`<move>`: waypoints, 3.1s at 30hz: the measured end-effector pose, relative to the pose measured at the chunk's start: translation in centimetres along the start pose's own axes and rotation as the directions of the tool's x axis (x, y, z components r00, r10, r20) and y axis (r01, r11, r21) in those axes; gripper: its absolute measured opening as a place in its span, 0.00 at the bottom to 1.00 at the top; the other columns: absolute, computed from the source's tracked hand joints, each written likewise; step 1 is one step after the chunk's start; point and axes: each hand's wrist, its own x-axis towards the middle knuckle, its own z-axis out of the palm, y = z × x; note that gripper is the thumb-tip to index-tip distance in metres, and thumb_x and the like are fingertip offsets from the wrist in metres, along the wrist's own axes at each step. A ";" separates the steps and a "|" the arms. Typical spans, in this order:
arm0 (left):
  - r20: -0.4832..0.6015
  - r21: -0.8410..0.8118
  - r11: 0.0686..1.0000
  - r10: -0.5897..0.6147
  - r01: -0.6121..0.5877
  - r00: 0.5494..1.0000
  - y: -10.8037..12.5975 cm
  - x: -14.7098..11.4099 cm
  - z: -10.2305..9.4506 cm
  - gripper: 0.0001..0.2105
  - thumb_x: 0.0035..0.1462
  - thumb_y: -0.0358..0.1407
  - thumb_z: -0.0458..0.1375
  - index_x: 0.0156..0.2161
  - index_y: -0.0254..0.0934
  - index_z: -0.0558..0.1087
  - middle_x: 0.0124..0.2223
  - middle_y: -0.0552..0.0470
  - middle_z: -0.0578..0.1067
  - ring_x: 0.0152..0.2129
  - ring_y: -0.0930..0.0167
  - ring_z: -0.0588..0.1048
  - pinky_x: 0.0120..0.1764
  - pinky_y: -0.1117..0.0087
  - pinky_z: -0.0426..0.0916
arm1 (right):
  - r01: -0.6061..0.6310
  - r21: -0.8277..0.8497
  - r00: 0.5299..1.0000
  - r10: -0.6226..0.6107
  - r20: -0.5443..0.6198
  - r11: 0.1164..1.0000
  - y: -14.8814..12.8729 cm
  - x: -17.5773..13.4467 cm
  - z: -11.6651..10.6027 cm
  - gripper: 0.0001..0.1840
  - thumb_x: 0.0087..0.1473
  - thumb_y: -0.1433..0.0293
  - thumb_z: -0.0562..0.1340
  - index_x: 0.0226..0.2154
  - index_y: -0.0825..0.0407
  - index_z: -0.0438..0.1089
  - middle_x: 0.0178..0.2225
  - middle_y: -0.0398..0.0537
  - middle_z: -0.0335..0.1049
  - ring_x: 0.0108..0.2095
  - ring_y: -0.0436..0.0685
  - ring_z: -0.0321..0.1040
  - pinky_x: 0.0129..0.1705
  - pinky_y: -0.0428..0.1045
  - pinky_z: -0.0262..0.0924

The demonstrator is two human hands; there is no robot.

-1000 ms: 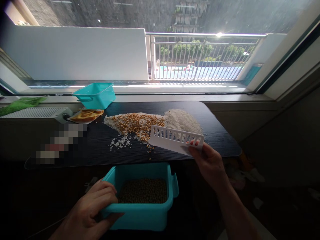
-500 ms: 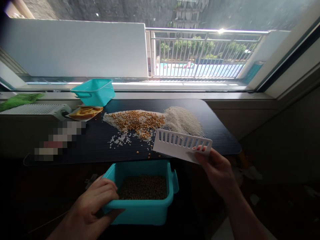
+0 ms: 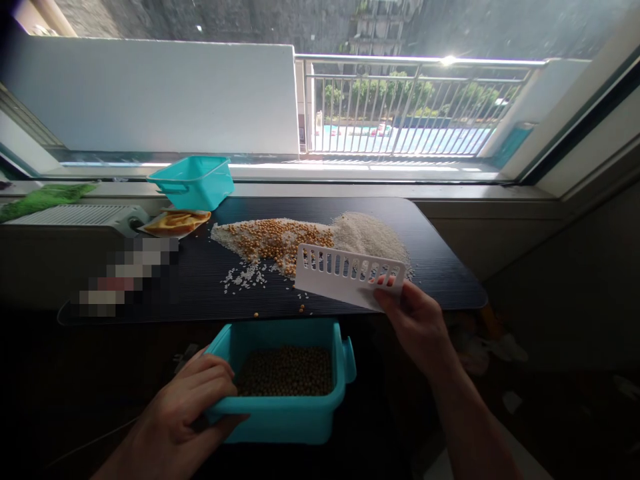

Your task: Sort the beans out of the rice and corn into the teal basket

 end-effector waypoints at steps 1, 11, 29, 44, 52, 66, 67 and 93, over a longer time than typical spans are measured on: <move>-0.002 0.002 1.000 -0.004 0.004 1.000 0.0 0.0 -0.1 0.09 0.55 0.25 0.58 0.26 0.37 0.69 0.25 0.55 0.72 0.28 0.69 0.71 0.37 0.67 0.70 | 0.002 0.010 1.000 -0.002 0.005 1.000 -0.1 0.0 0.1 0.17 0.44 0.54 0.71 0.32 0.47 0.79 0.31 0.46 0.79 0.37 0.63 0.77 0.40 0.56 0.75; -0.006 -0.026 0.999 -0.042 0.042 0.999 -0.5 -0.4 0.6 0.09 0.56 0.25 0.57 0.26 0.37 0.67 0.27 0.55 0.72 0.29 0.69 0.71 0.46 0.61 0.67 | -0.101 -0.002 0.993 0.101 0.060 0.995 -0.3 -2.2 -1.8 0.21 0.38 0.52 0.74 0.33 0.48 0.79 0.34 0.49 0.80 0.36 0.63 0.76 0.39 0.56 0.75; -0.023 0.017 0.993 -0.120 0.121 0.992 -2.3 -2.2 0.0 0.09 0.60 0.27 0.56 0.28 0.37 0.68 0.29 0.55 0.71 0.31 0.68 0.70 0.48 0.56 0.64 | -0.050 0.068 0.995 0.044 0.088 0.996 -1.8 -1.7 2.4 0.16 0.43 0.56 0.72 0.34 0.47 0.79 0.35 0.46 0.79 0.37 0.60 0.76 0.41 0.54 0.73; -0.013 0.060 0.986 -0.153 0.154 0.988 -3.1 -3.1 -1.0 0.10 0.55 0.23 0.56 0.26 0.37 0.67 0.29 0.55 0.73 0.33 0.67 0.72 0.46 0.57 0.65 | 0.083 0.121 0.855 -0.133 0.502 0.989 -1.8 -1.0 9.8 0.07 0.54 0.65 0.65 0.35 0.48 0.77 0.33 0.44 0.76 0.36 0.55 0.70 0.40 0.48 0.65; -0.025 0.132 0.979 -0.151 0.153 0.988 -4.3 -4.0 -1.5 0.09 0.53 0.24 0.59 0.26 0.38 0.68 0.29 0.55 0.74 0.33 0.66 0.73 0.49 0.55 0.65 | 0.112 0.182 0.871 -0.184 0.456 0.977 -2.5 -0.8 12.2 0.06 0.54 0.67 0.64 0.36 0.48 0.77 0.35 0.44 0.77 0.38 0.55 0.71 0.43 0.49 0.64; -0.015 0.099 0.979 -0.180 0.181 0.984 -3.4 -4.2 -1.9 0.09 0.57 0.25 0.56 0.27 0.38 0.68 0.29 0.55 0.72 0.32 0.68 0.72 0.54 0.52 0.62 | 0.121 0.062 0.948 -0.134 0.289 0.991 -2.7 -0.3 8.3 0.10 0.50 0.62 0.68 0.35 0.48 0.78 0.35 0.45 0.79 0.38 0.59 0.74 0.45 0.54 0.68; -0.012 0.095 0.983 -0.158 0.158 0.987 -3.2 -4.0 -1.7 0.09 0.57 0.24 0.56 0.28 0.38 0.68 0.29 0.55 0.72 0.32 0.68 0.72 0.54 0.52 0.61 | 0.099 0.019 0.976 -0.101 0.195 0.995 -2.6 0.0 7.1 0.11 0.49 0.61 0.69 0.35 0.48 0.78 0.35 0.45 0.79 0.38 0.59 0.75 0.46 0.55 0.68; -0.014 0.006 1.000 -0.002 0.002 1.000 -0.8 -0.3 0.4 0.07 0.54 0.24 0.57 0.28 0.37 0.69 0.26 0.54 0.72 0.30 0.66 0.73 0.53 0.48 0.67 | -0.042 0.005 0.999 0.042 -0.019 0.999 -0.9 0.8 2.9 0.20 0.45 0.55 0.71 0.38 0.49 0.79 0.36 0.46 0.80 0.37 0.59 0.76 0.42 0.55 0.72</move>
